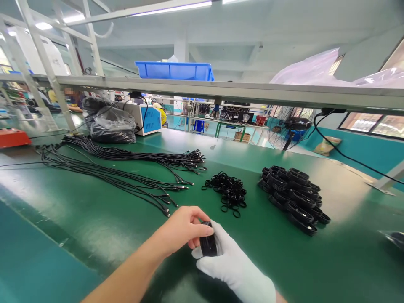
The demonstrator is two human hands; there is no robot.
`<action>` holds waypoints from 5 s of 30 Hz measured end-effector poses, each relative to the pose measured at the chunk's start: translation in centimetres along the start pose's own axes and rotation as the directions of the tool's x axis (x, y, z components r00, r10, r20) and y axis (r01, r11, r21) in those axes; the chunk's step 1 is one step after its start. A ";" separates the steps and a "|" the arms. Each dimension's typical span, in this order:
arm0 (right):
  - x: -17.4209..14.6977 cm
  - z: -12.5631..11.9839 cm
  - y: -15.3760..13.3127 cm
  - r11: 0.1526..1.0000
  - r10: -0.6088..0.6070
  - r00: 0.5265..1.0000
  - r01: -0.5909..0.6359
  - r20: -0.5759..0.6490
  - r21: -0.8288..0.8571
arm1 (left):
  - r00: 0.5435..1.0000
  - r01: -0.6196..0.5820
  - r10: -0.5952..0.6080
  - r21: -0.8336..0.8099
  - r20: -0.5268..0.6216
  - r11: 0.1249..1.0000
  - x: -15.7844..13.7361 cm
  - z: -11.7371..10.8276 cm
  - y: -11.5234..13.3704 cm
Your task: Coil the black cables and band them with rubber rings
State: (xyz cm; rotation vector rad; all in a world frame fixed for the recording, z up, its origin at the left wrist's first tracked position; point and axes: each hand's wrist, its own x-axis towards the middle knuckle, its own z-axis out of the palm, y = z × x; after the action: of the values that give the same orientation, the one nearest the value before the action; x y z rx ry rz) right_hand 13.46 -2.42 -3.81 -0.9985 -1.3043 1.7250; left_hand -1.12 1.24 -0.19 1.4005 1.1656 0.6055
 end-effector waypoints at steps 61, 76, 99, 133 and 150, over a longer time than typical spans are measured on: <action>0.1 0.6 0.2 0.984 0.074 0.996 -0.081 0.053 0.157 | 0.528 -0.455 0.759 0.627 -0.381 0.632 -2.1 3.1 -5.9; 0.0 0.7 0.7 0.953 0.001 0.997 -0.023 0.072 0.302 | 0.742 -0.302 0.448 0.348 -0.498 0.888 -1.5 3.2 -4.0; -0.4 0.7 0.4 0.912 -0.014 0.991 -0.042 0.133 0.408 | 0.543 -0.386 0.783 0.738 -0.304 0.554 -2.5 2.6 -4.0; 0.0 -1.2 1.1 0.671 0.002 0.889 -0.341 0.458 0.658 | 0.974 -0.199 0.219 -0.235 0.064 0.951 -0.8 -1.0 -2.7; -0.1 0.3 1.2 0.938 0.082 0.993 -0.107 0.089 0.330 | 0.960 -0.280 0.274 -0.265 -0.058 0.923 -0.4 -1.1 -4.1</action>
State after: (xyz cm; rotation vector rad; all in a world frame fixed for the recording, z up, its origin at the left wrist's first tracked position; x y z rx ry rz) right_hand 13.17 -2.87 -4.87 -0.8163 -0.9729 1.9920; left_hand -3.43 0.75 -3.77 1.3319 0.8650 0.9453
